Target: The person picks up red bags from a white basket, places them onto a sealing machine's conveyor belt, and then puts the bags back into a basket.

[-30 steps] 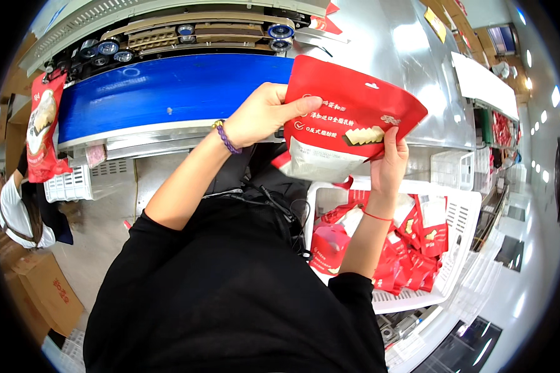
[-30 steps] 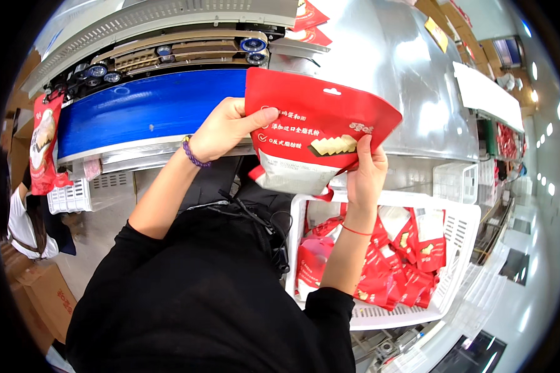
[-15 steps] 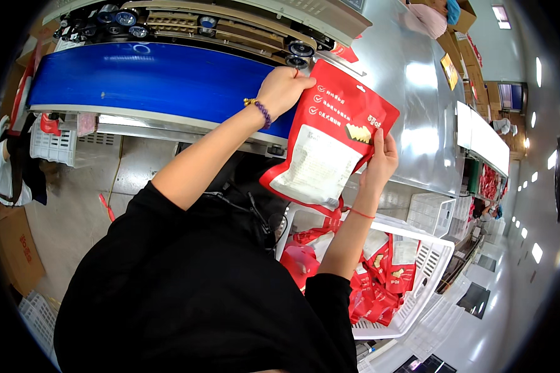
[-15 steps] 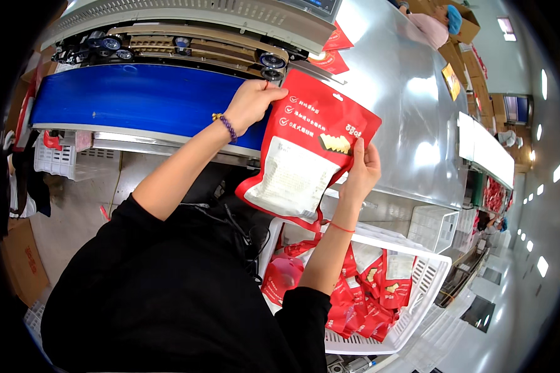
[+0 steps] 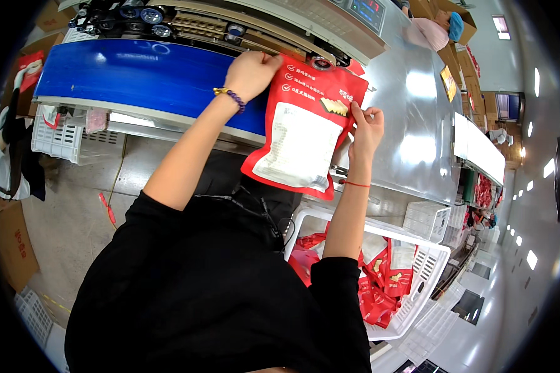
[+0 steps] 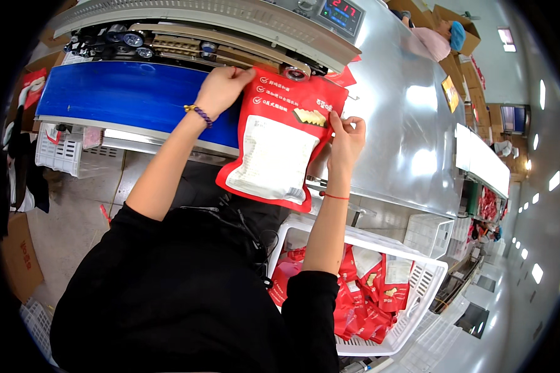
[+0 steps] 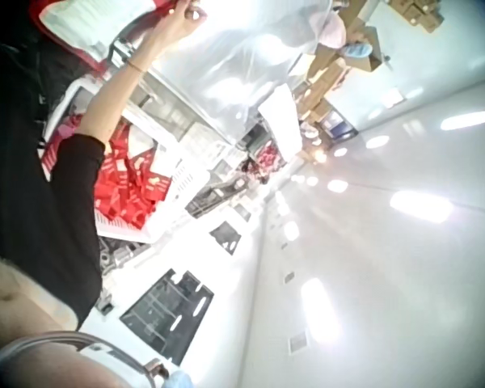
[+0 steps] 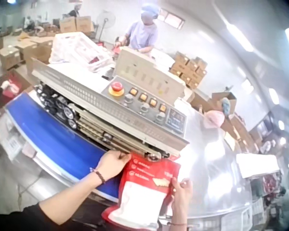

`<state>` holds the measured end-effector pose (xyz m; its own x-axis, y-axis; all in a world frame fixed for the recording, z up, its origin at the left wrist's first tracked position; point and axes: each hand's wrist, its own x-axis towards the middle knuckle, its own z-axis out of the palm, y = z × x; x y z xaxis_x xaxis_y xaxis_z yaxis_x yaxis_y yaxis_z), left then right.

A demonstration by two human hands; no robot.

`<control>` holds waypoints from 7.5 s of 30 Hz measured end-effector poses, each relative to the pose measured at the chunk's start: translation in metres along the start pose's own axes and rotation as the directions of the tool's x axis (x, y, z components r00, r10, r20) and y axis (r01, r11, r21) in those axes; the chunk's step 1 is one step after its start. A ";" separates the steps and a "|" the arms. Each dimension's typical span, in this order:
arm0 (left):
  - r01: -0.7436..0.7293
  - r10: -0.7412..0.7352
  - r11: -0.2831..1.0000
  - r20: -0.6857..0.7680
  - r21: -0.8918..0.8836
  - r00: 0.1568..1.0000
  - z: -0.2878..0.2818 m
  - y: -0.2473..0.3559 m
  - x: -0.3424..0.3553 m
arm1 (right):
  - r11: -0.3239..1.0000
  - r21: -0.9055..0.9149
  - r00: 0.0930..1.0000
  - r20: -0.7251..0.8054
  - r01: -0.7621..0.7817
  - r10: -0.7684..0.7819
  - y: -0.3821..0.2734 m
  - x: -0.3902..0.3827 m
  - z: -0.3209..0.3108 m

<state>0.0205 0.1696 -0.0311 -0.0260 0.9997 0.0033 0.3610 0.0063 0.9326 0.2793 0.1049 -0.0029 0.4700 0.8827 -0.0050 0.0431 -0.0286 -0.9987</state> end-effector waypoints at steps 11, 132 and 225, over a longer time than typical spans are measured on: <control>-0.381 0.321 0.848 -0.214 -0.370 0.923 -0.102 0.031 -0.066 | 0.970 -0.243 0.826 0.547 -0.001 0.138 -0.018 -0.053 -0.014; -0.284 0.717 0.696 0.614 -0.660 0.330 0.052 0.083 -0.151 | 0.866 -0.337 0.929 0.104 0.369 -0.356 -0.086 -0.227 -0.145; -0.527 0.754 0.630 0.612 -0.571 0.239 0.126 0.070 -0.180 | 0.979 0.161 0.781 -0.625 0.128 0.001 -0.037 -0.217 -0.161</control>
<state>0.1674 -0.0069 -0.0120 0.8368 0.2587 0.4825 -0.2907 -0.5369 0.7920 0.3175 -0.1607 0.0434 0.9180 0.3957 0.0274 -0.0397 0.1606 -0.9862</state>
